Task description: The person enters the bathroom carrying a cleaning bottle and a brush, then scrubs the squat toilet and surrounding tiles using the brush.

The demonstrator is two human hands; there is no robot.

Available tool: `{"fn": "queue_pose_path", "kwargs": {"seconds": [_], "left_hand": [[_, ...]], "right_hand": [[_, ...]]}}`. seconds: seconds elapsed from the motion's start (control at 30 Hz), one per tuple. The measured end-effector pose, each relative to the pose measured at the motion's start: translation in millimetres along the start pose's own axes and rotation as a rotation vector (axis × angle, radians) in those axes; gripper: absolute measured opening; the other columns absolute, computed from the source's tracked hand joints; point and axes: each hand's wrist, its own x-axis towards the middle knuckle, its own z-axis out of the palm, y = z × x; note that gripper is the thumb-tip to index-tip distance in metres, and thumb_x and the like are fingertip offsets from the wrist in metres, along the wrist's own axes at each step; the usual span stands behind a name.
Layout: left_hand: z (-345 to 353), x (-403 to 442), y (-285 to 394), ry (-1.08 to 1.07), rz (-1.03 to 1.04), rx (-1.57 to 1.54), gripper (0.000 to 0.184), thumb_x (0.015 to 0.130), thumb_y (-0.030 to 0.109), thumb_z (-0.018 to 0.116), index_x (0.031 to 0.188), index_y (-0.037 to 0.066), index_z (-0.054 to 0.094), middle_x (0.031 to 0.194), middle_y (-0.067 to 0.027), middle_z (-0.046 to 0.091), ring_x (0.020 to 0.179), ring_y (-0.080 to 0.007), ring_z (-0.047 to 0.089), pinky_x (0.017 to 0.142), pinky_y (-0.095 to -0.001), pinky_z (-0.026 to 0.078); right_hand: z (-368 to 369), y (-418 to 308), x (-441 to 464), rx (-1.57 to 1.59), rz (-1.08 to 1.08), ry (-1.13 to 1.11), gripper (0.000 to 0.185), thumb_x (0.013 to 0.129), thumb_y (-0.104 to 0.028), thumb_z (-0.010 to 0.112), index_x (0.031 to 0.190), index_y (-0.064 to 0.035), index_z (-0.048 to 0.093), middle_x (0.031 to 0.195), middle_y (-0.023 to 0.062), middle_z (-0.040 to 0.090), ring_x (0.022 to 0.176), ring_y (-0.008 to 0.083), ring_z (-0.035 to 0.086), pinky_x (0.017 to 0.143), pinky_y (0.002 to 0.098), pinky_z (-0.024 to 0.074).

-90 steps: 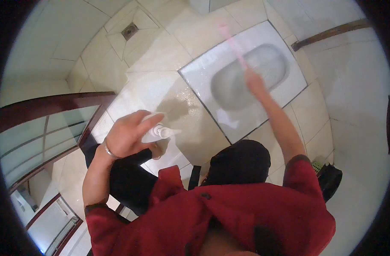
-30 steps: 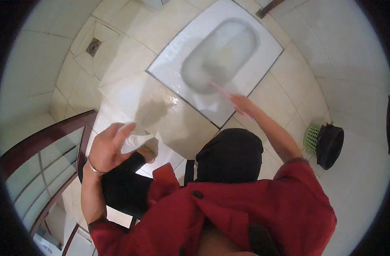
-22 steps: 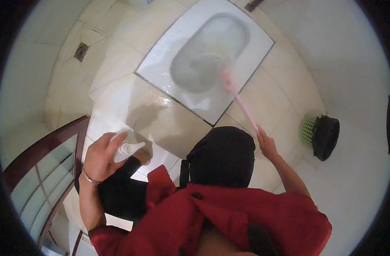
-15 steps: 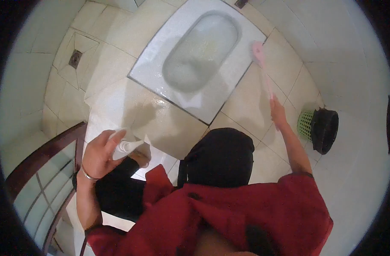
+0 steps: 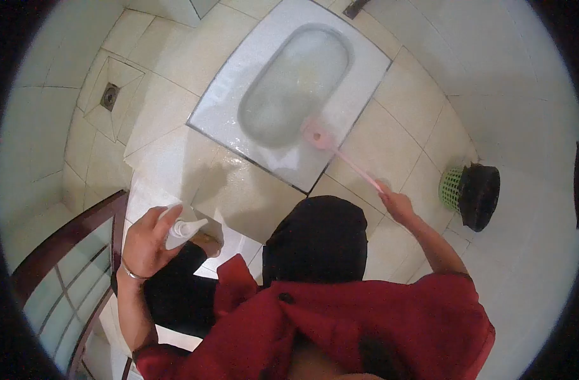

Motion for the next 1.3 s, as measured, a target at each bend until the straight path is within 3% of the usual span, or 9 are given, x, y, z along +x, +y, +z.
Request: {"fn": "queue_pose_path", "kwargs": {"seconds": [0.1,0.17,0.37,0.53,0.73,0.87,1.0,1.1,1.3], "left_hand": [[2.1,0.7,2.9,0.011,0.010,-0.018,0.060,0.058,0.009,0.071,0.114,0.010,0.048,0.098,-0.0154,0.054,0.084,-0.0334,0.056,0.069,-0.0361,0.047],[3.7,9.0,-3.0,0.010,0.021,-0.019,0.060,0.058,0.009,0.071,0.114,0.010,0.048,0.098,-0.0154,0.054,0.084,-0.0333,0.056,0.069,-0.0360,0.047],[6.3,1.7,-10.5,-0.012,-0.011,-0.004,0.061,0.058,0.010,0.071,0.114,0.010,0.048,0.098,-0.0156,0.054,0.083,-0.0333,0.056,0.069,-0.0357,0.047],[-12.2,12.8,-8.0,0.008,0.023,-0.004,0.061,0.058,0.011,0.072,0.114,0.011,0.048,0.098,-0.0154,0.055,0.083,-0.0332,0.056,0.069,-0.0356,0.047],[-48.2,19.6,20.4,-0.024,-0.025,0.004,0.061,0.058,0.012,0.072,0.114,0.011,0.048,0.098,-0.0145,0.055,0.083,-0.0324,0.057,0.069,-0.0349,0.047],[-51.3,23.3,7.0,0.006,0.002,0.021,0.061,0.058,0.012,0.072,0.114,0.011,0.048,0.099,-0.0146,0.055,0.084,-0.0323,0.057,0.069,-0.0349,0.047],[-40.2,19.3,-15.4,-0.015,-0.002,-0.033,0.062,0.057,0.011,0.071,0.115,0.011,0.048,0.100,-0.0150,0.054,0.084,-0.0327,0.056,0.070,-0.0356,0.047],[-39.0,11.9,-22.6,-0.023,0.025,-0.012,0.062,0.057,0.011,0.071,0.115,0.011,0.048,0.100,-0.0152,0.053,0.084,-0.0334,0.056,0.070,-0.0359,0.046],[-37.0,-3.0,-18.6,-0.010,0.033,-0.001,0.064,0.057,0.011,0.071,0.116,0.011,0.047,0.098,-0.0166,0.053,0.084,-0.0341,0.055,0.070,-0.0362,0.046]], "right_hand": [[3.4,76.0,66.9,0.111,0.179,0.348,0.050,0.091,-0.042,0.025,0.135,-0.0187,0.023,0.105,0.0185,0.057,0.082,0.0341,0.059,0.071,0.0428,0.0462],[-87.5,52.3,99.9,0.576,0.312,0.416,0.050,0.092,-0.042,0.026,0.133,-0.0152,0.028,0.100,0.0176,0.059,0.078,0.0348,0.059,0.069,0.0421,0.0463],[-31.1,39.4,90.5,0.102,0.092,0.406,0.046,0.091,-0.038,0.030,0.131,-0.0149,0.031,0.080,0.0183,0.061,0.069,0.0335,0.060,0.064,0.0413,0.0468],[-117.6,27.4,135.6,0.652,0.266,0.534,0.045,0.090,-0.036,0.033,0.130,-0.0153,0.033,0.085,0.0204,0.060,0.074,0.0367,0.059,0.068,0.0438,0.0456],[-148.1,6.8,139.5,0.320,-0.100,0.857,0.044,0.089,-0.037,0.034,0.128,-0.0162,0.036,0.090,0.0209,0.059,0.078,0.0362,0.058,0.071,0.0418,0.0462],[-157.8,-25.7,133.5,0.881,0.264,0.658,0.044,0.089,-0.037,0.034,0.128,-0.0163,0.036,0.093,0.0193,0.059,0.080,0.0365,0.057,0.073,0.0416,0.0454],[-99.8,-53.1,151.1,0.260,-0.184,0.556,0.043,0.090,-0.037,0.032,0.124,-0.0129,0.041,0.099,0.0150,0.060,0.086,0.0350,0.057,0.079,0.0406,0.0436],[-72.4,-104.1,103.8,0.419,-0.296,0.550,0.044,0.090,-0.038,0.033,0.123,-0.0109,0.043,0.100,0.0163,0.059,0.087,0.0344,0.056,0.079,0.0403,0.0434],[-110.0,-153.5,117.5,0.136,-0.198,-0.026,0.038,0.090,-0.034,0.032,0.100,-0.0020,0.052,0.084,0.0182,0.060,0.067,0.0312,0.060,0.061,0.0424,0.0453]]}}
